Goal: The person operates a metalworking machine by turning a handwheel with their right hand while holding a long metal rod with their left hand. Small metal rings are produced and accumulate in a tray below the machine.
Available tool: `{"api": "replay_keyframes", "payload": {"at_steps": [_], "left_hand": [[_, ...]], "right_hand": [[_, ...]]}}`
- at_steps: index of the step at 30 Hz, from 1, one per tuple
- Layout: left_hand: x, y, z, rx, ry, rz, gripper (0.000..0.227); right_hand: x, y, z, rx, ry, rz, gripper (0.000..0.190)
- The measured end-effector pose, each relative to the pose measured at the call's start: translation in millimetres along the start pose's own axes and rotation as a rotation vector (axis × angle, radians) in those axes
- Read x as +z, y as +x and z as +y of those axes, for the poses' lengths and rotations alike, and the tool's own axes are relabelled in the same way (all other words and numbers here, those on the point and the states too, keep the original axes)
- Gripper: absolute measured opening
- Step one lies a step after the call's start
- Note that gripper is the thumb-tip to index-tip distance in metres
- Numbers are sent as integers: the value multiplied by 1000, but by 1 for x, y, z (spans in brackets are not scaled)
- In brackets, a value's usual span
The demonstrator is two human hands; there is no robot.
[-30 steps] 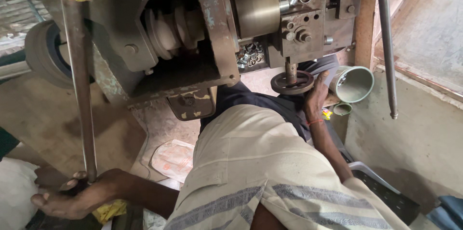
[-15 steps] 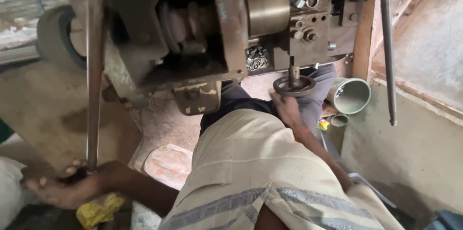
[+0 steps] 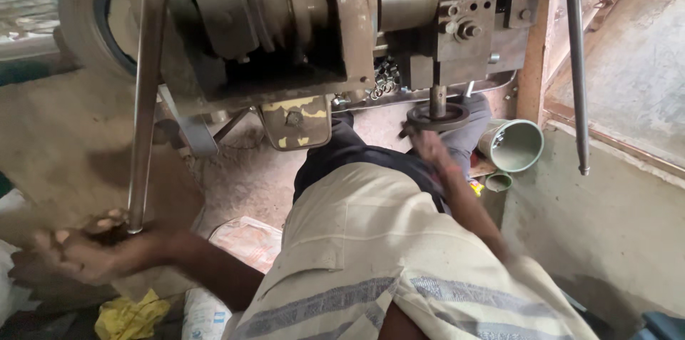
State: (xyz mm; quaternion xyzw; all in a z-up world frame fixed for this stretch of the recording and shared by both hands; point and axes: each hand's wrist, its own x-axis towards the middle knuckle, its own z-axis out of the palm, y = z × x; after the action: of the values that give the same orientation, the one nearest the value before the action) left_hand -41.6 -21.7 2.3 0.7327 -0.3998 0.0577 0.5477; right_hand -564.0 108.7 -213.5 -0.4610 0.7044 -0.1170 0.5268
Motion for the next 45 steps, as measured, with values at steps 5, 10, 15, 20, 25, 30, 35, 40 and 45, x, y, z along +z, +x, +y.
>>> {"api": "replay_keyframes", "payload": {"at_steps": [5,10,15,20,25,30,35,40,45], "left_hand": [[10,5,14,360,247,-49,30],[5,-4,21,336,303,-157,25],[-8,-13,45,-84,9,-511,44],[-18,0,96,-117,46,-989,36],[0,17,138,-258,87,-1142,51],[11,14,169,-255,262,-1213,58],[25,6,171,157,152,-1210,57],[25,2,172,140,163,-1225,59],[28,-1,173,-37,212,-1253,66]], "right_hand": [[-74,-33,6,249,-5,195,40],[-17,-42,-30,182,246,-34,41],[-35,24,55,-234,-514,90,28],[-20,27,69,-394,-657,316,31],[29,72,34,-2,-371,317,39],[5,53,49,194,-421,575,81],[4,58,30,-7,-591,733,95],[8,54,30,12,-244,541,95],[5,61,29,-100,-262,555,89]]}}
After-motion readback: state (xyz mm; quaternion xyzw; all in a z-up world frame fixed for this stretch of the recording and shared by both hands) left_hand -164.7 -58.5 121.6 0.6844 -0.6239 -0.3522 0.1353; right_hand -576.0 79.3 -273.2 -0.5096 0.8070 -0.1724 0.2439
